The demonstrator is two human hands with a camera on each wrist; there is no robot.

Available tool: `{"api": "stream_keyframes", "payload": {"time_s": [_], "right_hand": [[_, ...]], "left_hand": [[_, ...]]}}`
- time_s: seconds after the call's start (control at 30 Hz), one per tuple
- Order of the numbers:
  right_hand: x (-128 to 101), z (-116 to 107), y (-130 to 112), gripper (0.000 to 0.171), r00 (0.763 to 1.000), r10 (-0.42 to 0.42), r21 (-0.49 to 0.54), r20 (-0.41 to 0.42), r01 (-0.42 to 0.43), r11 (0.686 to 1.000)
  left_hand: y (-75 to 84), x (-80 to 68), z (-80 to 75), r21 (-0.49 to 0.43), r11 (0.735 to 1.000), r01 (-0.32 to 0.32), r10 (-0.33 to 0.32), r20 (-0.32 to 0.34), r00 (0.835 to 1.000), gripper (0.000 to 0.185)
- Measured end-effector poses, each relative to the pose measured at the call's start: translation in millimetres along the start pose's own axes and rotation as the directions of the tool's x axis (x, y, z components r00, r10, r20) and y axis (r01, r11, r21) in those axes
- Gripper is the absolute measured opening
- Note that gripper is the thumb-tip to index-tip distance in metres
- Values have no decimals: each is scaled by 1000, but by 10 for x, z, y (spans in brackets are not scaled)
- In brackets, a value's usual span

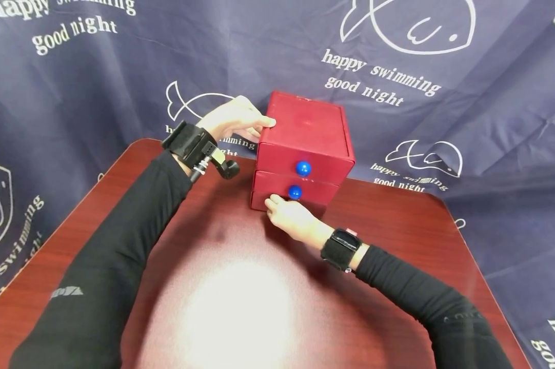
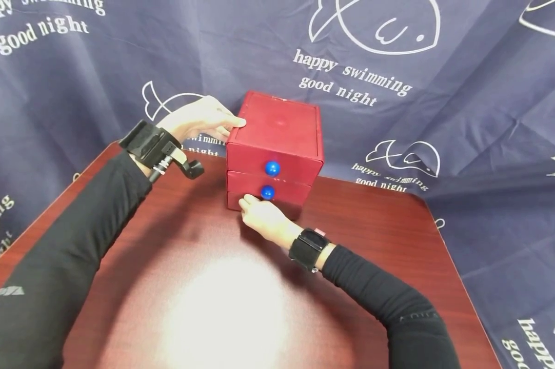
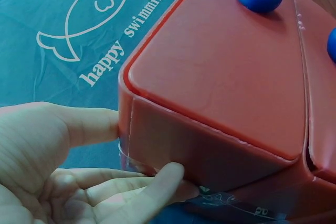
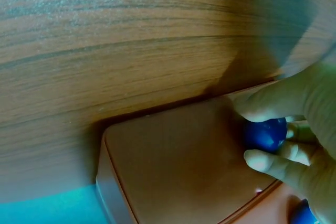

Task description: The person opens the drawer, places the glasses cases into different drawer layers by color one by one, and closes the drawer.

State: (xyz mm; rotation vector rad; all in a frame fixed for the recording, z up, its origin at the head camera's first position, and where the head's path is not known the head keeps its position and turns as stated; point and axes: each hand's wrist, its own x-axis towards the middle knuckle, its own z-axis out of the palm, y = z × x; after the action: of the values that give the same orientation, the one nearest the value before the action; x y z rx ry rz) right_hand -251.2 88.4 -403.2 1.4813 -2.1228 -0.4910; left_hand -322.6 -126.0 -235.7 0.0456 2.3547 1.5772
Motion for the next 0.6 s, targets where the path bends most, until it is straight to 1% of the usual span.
{"api": "stream_keyframes", "payload": {"time_s": [0.1,0.3,0.43,0.6], "right_hand": [[-10,3,-10,18,1000,13,-4,-7,-13,1000],[-16,8,-20,18,1000,23,8,-9,-23,1000],[-13,6,-18,20,999,34,7,-3,-34,999],[-16,19,-17,19,999,36,16,-1,-36,999]], "left_hand": [[-5,4,6,-3,1000,-13,13,3,1000,40],[-2,2,5,9,1000,9,-9,6,1000,42],[-4,8,2,17,1000,-6,6,-3,1000,42],[-5,-1,9,-15,1000,-6,6,1,1000,39]]}}
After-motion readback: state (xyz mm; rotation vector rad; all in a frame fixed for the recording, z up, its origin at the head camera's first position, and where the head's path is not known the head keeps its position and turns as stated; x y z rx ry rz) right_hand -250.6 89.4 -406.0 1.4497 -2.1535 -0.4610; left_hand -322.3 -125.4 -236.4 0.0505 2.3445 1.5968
